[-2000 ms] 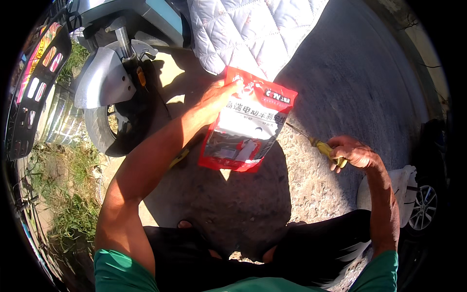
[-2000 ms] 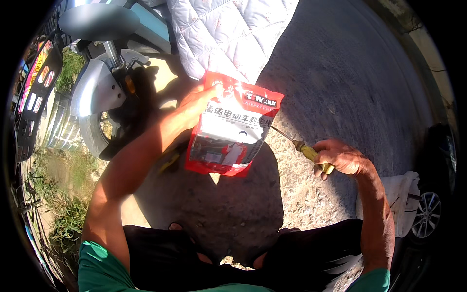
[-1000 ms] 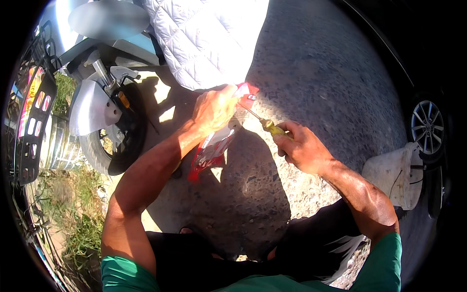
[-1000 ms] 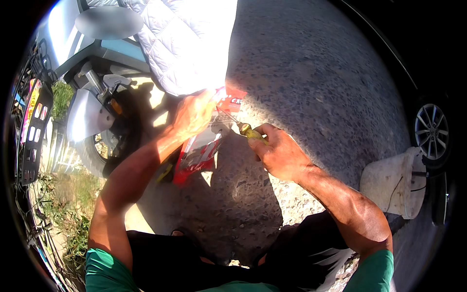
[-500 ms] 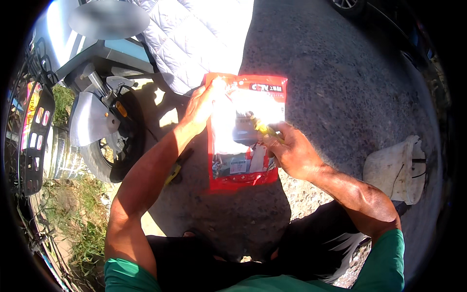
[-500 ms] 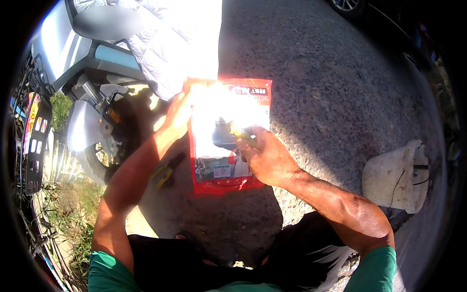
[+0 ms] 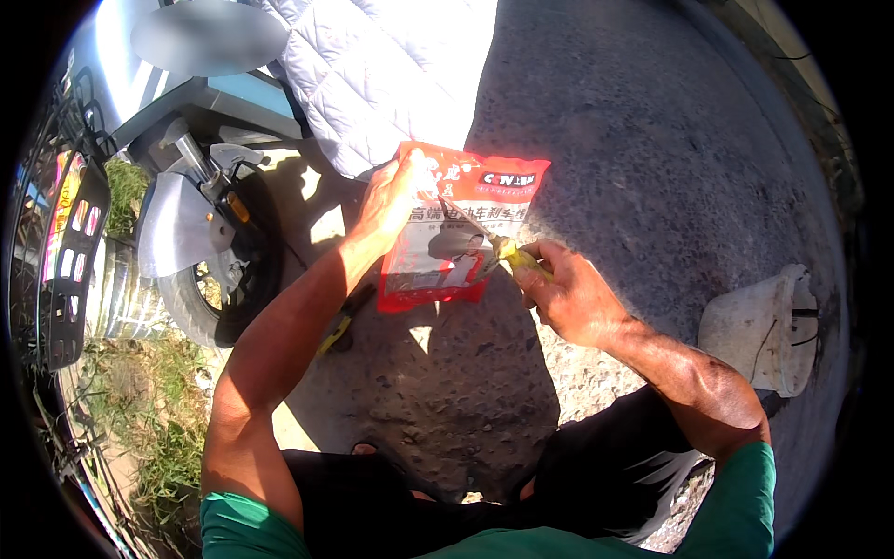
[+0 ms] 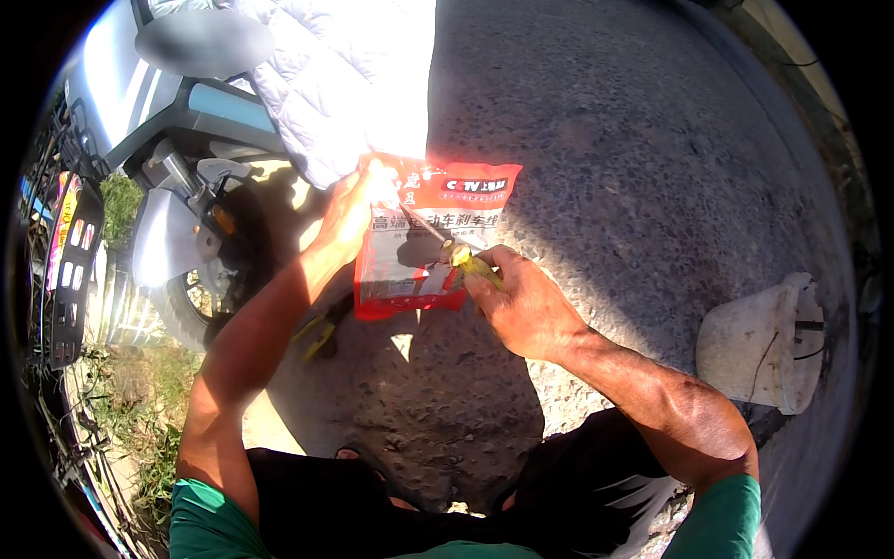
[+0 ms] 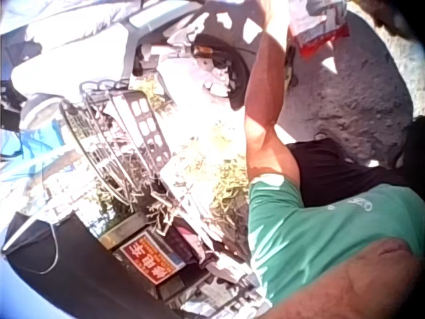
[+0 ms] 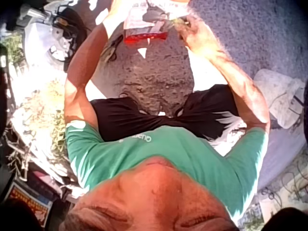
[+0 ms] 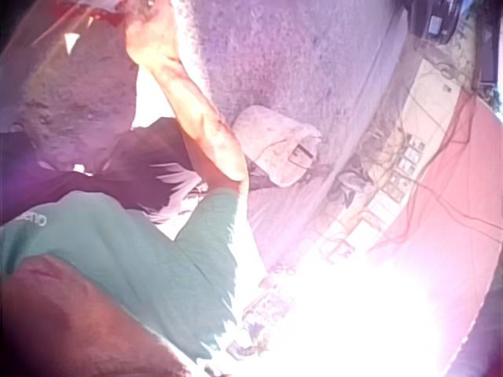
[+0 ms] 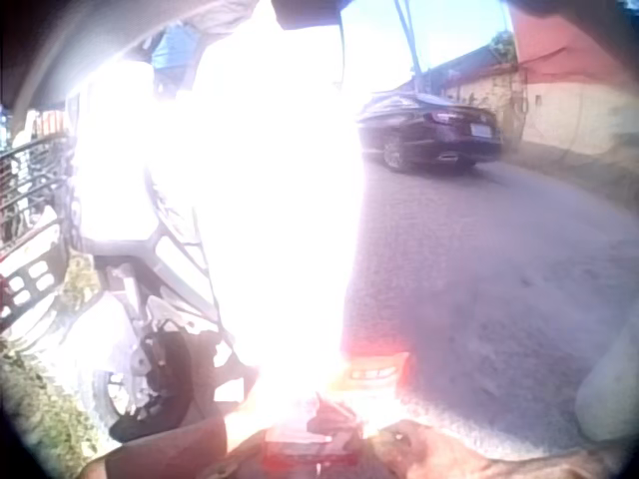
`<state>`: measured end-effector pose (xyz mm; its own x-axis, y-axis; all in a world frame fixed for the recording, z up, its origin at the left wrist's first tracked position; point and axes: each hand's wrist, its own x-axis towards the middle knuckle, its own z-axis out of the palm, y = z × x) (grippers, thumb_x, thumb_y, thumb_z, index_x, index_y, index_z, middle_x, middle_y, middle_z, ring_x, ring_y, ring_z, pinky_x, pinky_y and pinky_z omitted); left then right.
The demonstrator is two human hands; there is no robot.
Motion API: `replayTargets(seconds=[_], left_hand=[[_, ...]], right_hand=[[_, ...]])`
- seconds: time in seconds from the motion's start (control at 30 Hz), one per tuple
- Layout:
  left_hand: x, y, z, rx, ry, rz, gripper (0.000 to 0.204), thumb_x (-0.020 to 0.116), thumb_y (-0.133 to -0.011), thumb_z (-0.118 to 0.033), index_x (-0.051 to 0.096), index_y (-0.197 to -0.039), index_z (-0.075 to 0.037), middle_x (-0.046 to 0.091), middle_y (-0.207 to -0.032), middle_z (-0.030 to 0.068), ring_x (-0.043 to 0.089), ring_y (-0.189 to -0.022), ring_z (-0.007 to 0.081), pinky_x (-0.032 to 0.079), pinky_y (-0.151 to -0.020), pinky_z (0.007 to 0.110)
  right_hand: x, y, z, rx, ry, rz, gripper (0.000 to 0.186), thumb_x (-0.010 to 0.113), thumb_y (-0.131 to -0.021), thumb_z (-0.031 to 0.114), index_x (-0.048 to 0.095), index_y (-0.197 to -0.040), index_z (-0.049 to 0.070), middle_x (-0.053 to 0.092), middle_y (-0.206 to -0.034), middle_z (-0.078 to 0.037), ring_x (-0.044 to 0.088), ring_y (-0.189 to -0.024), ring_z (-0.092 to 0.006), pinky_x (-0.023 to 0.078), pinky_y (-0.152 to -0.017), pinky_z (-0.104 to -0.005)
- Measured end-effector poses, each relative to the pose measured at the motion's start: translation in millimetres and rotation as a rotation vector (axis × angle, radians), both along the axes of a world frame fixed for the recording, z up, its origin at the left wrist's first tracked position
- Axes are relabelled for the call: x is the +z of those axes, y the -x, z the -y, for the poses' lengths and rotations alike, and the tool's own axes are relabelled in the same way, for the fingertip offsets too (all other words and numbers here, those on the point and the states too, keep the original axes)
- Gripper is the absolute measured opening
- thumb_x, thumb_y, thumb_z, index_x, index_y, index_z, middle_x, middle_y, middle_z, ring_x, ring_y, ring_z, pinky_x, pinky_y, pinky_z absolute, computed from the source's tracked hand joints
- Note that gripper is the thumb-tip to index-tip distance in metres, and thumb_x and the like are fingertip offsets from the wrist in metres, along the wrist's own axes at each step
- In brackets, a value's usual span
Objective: The person unpacks a new brake cable from a red package and installs it on the front wheel of a scooter. They use a screwdriver and pliers to route the cable, attach it to the brake mechanism, and tighten the fittings.
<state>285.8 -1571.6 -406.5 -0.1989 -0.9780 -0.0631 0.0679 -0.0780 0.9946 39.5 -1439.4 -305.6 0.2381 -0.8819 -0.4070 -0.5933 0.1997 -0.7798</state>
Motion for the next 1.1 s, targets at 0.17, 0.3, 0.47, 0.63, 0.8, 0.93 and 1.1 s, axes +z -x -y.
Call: replayTargets(seconds=[0.17, 0.3, 0.47, 0.63, 0.8, 0.93, 1.1], left_hand=[[-2, -1, 1, 0.125, 0.104, 0.120, 0.046, 0.046, -0.104, -0.037, 0.058, -0.122, 0.003, 0.064, -0.109, 0.0071, 0.059, -0.100, 0.0154, 0.046, -0.090, 0.032], [10, 7, -12, 0.159, 0.176, 0.309, 0.046, 0.045, -0.103, -0.039, 0.062, -0.115, 0.003, 0.066, -0.099, 0.0064, 0.060, -0.093, 0.0145, 0.046, -0.085, 0.031], [21, 10, -20, 0.080, 0.258, 0.573, 0.040, 0.047, -0.103, -0.035, 0.064, -0.110, 0.001, 0.067, -0.086, 0.0095, 0.062, -0.082, 0.0155, 0.048, -0.077, 0.032], [17, 20, -31, 0.143, 0.558, 0.597, 0.027, 0.053, -0.099, -0.027, 0.064, -0.102, -0.003, 0.065, -0.078, 0.0191, 0.064, -0.074, 0.0342, 0.049, -0.064, 0.042], [32, 55, -60, -0.040, 0.691, 0.721, 0.021, 0.056, -0.098, -0.022, 0.065, -0.103, -0.004, 0.062, -0.071, 0.0194, 0.064, -0.068, 0.0406, 0.049, -0.058, 0.045], [41, 61, -48, 0.015, 0.564, 0.762, 0.022, 0.057, -0.097, -0.025, 0.066, -0.105, -0.006, 0.065, -0.076, 0.0219, 0.067, -0.071, 0.0372, 0.051, -0.062, 0.042], [7, 10, -15, 0.167, 0.355, 0.543, 0.037, 0.056, -0.098, -0.034, 0.063, -0.087, 0.001, 0.062, -0.067, 0.0186, 0.064, -0.061, 0.0305, 0.048, -0.057, 0.041]], right_hand=[[0, -1, -1, 0.011, 0.026, 0.007, 0.038, 0.051, -0.097, 0.028, 0.053, -0.118, -0.005, 0.061, -0.075, -0.009, 0.059, -0.068, -0.0173, 0.048, -0.065, -0.0348], [-4, -1, -2, -0.006, 0.038, 0.001, 0.037, 0.051, -0.097, 0.027, 0.053, -0.117, -0.004, 0.061, -0.076, -0.009, 0.059, -0.069, -0.0177, 0.048, -0.066, -0.0353], [-4, -6, -4, -0.038, 0.008, -0.004, 0.036, 0.051, -0.097, 0.025, 0.053, -0.118, -0.004, 0.063, -0.079, -0.012, 0.062, -0.075, -0.0218, 0.049, -0.072, -0.0376], [-10, -10, -2, -0.005, 0.019, -0.017, 0.035, 0.052, -0.096, 0.025, 0.054, -0.117, -0.004, 0.064, -0.082, -0.016, 0.064, -0.078, -0.0259, 0.049, -0.074, -0.0390], [-44, -9, 28, -0.075, -0.029, -0.060, 0.035, 0.048, -0.096, 0.026, 0.055, -0.114, -0.003, 0.064, -0.083, -0.018, 0.064, -0.073, -0.0297, 0.049, -0.070, -0.0416], [-43, -10, 34, -0.159, -0.031, 0.098, 0.036, 0.047, -0.096, 0.028, 0.058, -0.105, -0.006, 0.064, -0.075, -0.015, 0.063, -0.065, -0.0231, 0.049, -0.063, -0.0386], [-37, 8, 36, 0.042, 0.037, -0.204, 0.043, 0.048, -0.099, 0.035, 0.060, -0.111, -0.004, 0.067, -0.085, -0.015, 0.066, -0.080, -0.0246, 0.050, -0.077, -0.0393]])
